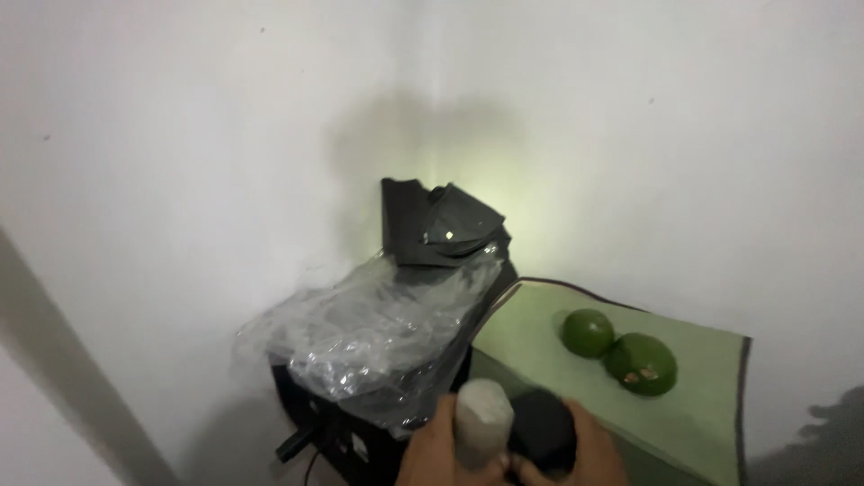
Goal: Wiping the top surface of a mini-fridge and organizing various small items.
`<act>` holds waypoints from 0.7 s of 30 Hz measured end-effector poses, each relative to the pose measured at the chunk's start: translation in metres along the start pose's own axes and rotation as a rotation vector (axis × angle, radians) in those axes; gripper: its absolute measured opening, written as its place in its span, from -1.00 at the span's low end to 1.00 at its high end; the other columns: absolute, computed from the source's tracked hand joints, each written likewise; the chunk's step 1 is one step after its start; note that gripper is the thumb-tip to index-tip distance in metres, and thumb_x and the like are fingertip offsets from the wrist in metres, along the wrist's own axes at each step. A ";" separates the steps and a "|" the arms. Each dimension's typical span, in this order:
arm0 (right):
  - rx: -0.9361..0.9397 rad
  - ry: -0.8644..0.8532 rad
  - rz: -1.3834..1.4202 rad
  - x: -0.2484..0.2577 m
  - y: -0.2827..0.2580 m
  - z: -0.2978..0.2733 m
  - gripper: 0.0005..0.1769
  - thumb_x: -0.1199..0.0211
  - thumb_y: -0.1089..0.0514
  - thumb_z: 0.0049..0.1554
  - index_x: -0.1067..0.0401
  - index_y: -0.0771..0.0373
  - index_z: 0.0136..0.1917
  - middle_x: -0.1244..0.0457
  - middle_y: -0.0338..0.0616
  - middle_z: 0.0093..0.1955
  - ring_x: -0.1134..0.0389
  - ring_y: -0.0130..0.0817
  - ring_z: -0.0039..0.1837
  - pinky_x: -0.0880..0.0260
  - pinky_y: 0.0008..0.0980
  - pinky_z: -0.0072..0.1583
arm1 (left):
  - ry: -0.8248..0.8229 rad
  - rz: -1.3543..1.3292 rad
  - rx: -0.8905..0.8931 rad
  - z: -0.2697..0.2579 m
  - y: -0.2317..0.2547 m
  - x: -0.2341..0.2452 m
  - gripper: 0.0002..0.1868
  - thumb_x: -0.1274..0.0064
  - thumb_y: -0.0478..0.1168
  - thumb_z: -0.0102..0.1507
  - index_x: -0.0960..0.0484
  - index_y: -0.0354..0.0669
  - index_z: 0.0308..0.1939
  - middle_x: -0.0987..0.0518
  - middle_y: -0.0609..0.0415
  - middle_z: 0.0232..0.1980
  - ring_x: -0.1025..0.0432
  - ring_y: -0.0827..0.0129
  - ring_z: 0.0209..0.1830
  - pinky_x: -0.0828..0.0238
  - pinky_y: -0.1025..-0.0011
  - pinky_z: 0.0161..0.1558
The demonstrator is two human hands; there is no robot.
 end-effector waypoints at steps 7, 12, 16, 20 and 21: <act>0.027 0.145 -0.061 0.081 -0.108 0.052 0.16 -0.57 -0.20 -0.26 -0.18 0.31 0.46 -0.25 0.25 0.27 -0.29 0.15 0.32 -0.32 -0.05 0.31 | -0.011 0.029 -0.038 0.088 0.133 0.056 -0.26 -0.40 -0.04 0.02 -0.37 -0.12 0.16 -0.63 -0.17 0.10 -0.49 -0.08 0.20 -0.43 0.11 0.16; -0.214 -0.169 -0.176 0.073 -0.088 0.063 0.20 -0.52 -0.23 -0.14 0.00 0.30 0.55 -0.15 0.18 0.41 -0.20 0.04 0.47 -0.22 -0.15 0.46 | -0.066 0.122 0.025 0.114 0.140 0.053 -0.36 -0.35 -0.05 0.06 -0.37 -0.14 0.09 -0.61 -0.17 0.14 -0.46 -0.08 0.23 -0.40 0.11 0.21; -0.278 -0.225 -0.180 0.063 -0.073 0.067 0.24 -0.49 -0.28 -0.10 0.09 0.32 0.56 -0.08 0.19 0.47 -0.15 0.02 0.52 -0.18 -0.16 0.50 | -0.091 0.153 0.037 0.125 0.136 0.049 -0.36 -0.33 -0.04 0.08 -0.34 -0.16 0.09 -0.59 -0.18 0.16 -0.44 -0.09 0.25 -0.38 0.10 0.22; -0.326 -0.258 -0.249 0.052 -0.063 0.076 0.34 -0.40 -0.45 -0.06 0.20 0.32 0.61 0.02 0.20 0.55 -0.06 0.05 0.57 -0.14 -0.16 0.53 | -0.096 0.129 0.039 0.133 0.138 0.046 -0.35 -0.33 -0.03 0.07 -0.33 -0.14 0.10 -0.58 -0.18 0.16 -0.45 -0.07 0.25 -0.39 0.11 0.23; -0.342 -0.283 -0.287 0.049 -0.060 0.079 0.37 -0.35 -0.52 -0.04 0.23 0.32 0.62 0.04 0.21 0.57 -0.04 0.05 0.59 -0.13 -0.16 0.54 | -0.095 0.119 0.045 0.134 0.140 0.046 -0.35 -0.33 -0.03 0.07 -0.33 -0.13 0.10 -0.58 -0.18 0.16 -0.46 -0.06 0.24 -0.40 0.12 0.23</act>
Point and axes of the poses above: each hand's wrist, its own z-axis towards the middle knuckle, its own x-axis out of the back of the hand, y = z × x, the point moved 2 cm from there along z, towards the middle knuckle
